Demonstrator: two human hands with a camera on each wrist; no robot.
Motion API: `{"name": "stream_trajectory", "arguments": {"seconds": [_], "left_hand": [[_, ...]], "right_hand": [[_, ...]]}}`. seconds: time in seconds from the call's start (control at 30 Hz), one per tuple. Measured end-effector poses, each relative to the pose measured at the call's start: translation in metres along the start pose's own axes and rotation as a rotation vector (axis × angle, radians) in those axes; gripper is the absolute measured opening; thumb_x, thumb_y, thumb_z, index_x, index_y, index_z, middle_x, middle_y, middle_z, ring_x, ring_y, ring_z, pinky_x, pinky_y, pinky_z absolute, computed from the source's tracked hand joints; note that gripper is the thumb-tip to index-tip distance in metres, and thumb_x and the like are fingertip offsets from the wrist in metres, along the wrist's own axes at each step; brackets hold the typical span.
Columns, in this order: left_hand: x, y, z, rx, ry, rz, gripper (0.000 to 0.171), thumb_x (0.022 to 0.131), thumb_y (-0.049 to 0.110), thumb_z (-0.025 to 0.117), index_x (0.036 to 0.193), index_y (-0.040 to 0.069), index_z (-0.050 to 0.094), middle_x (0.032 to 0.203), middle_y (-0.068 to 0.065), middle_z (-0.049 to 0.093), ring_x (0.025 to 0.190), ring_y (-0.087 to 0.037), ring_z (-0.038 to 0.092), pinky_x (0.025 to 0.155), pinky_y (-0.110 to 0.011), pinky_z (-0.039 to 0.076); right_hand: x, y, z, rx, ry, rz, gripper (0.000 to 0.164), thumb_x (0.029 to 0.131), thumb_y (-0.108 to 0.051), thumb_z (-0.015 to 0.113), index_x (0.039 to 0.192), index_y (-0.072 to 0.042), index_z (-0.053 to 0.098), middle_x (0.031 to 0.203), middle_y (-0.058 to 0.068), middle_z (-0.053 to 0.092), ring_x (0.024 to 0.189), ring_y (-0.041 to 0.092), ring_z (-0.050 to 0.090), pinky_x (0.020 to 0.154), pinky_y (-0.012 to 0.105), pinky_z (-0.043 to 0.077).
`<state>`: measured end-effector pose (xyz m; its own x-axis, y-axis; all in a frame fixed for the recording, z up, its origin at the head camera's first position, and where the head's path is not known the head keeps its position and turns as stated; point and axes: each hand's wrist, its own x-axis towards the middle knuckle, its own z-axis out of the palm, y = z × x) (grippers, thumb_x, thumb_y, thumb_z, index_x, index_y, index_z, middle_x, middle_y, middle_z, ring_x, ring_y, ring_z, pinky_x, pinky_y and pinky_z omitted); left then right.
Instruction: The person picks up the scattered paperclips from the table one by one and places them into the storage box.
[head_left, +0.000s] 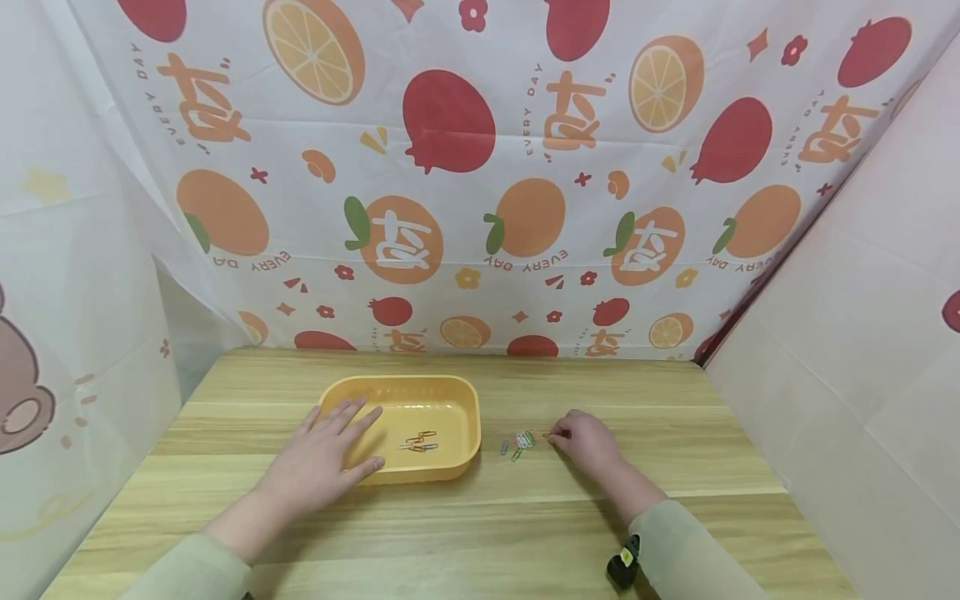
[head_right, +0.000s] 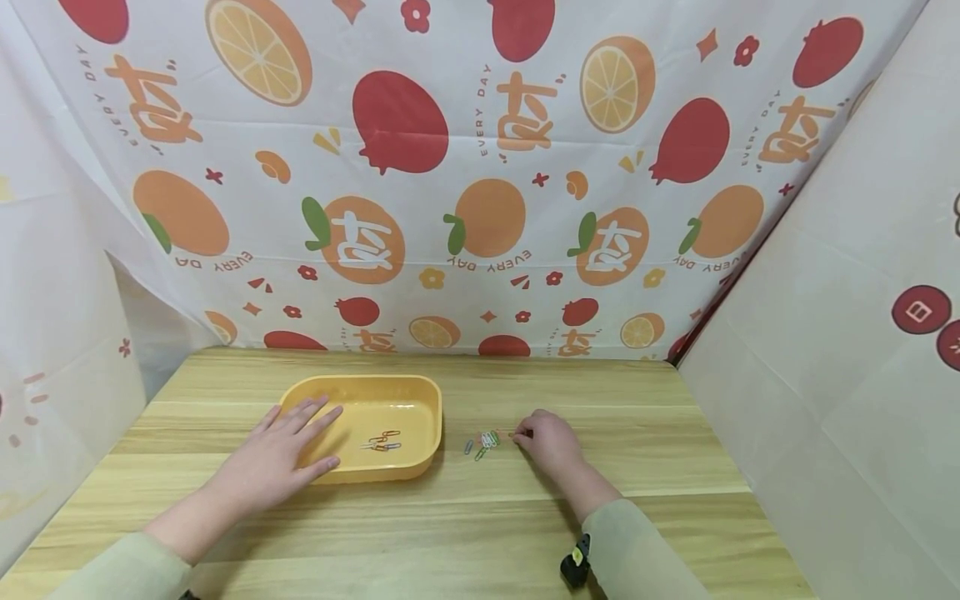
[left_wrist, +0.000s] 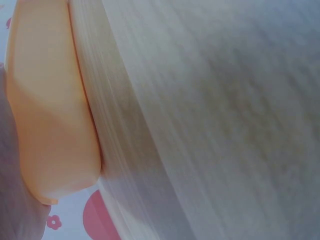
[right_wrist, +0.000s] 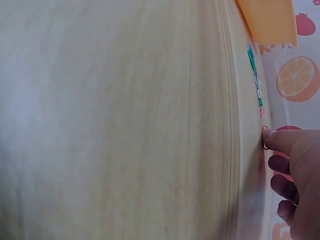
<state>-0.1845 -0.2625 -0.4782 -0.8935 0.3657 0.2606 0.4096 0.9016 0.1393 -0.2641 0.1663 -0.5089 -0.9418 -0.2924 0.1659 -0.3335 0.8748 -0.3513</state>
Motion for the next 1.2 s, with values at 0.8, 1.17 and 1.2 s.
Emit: {"name": "stream_trajectory", "arguments": {"seconds": [0.8,1.17,1.2], "left_hand": [[0.000,-0.001,0.000,-0.006,0.008,0.006,0.074,0.093,0.060,0.058,0.152,0.019,0.042,0.158,-0.014,0.034,0.144,-0.039,0.030,0.115,-0.065,0.017],[0.000,-0.001,0.001,-0.009,0.023,0.012,0.074,0.093,0.063,0.054,0.152,0.019,0.042,0.158,-0.014,0.034,0.144,-0.040,0.030,0.117,-0.063,0.014],[0.000,-0.001,0.001,-0.010,0.023,0.013,0.074,0.093,0.063,0.054,0.152,0.019,0.042,0.158,-0.014,0.034,0.144,-0.040,0.030,0.117,-0.063,0.014]], "right_hand": [[0.002,0.005,-0.005,0.180,0.032,0.090,0.012,0.087,-0.032,0.077,0.089,-0.020,0.077,0.086,-0.014,0.061,0.077,0.007,0.055,0.071,0.030,0.049],[0.009,-0.003,-0.007,0.254,0.041,0.099,0.010,0.090,-0.034,0.074,0.092,-0.025,0.077,0.090,-0.014,0.062,0.079,0.008,0.055,0.070,0.029,0.050],[0.010,-0.004,-0.008,0.256,0.046,0.086,0.009,0.090,-0.033,0.074,0.091,-0.024,0.077,0.090,-0.013,0.062,0.078,0.008,0.055,0.069,0.029,0.050]]}}
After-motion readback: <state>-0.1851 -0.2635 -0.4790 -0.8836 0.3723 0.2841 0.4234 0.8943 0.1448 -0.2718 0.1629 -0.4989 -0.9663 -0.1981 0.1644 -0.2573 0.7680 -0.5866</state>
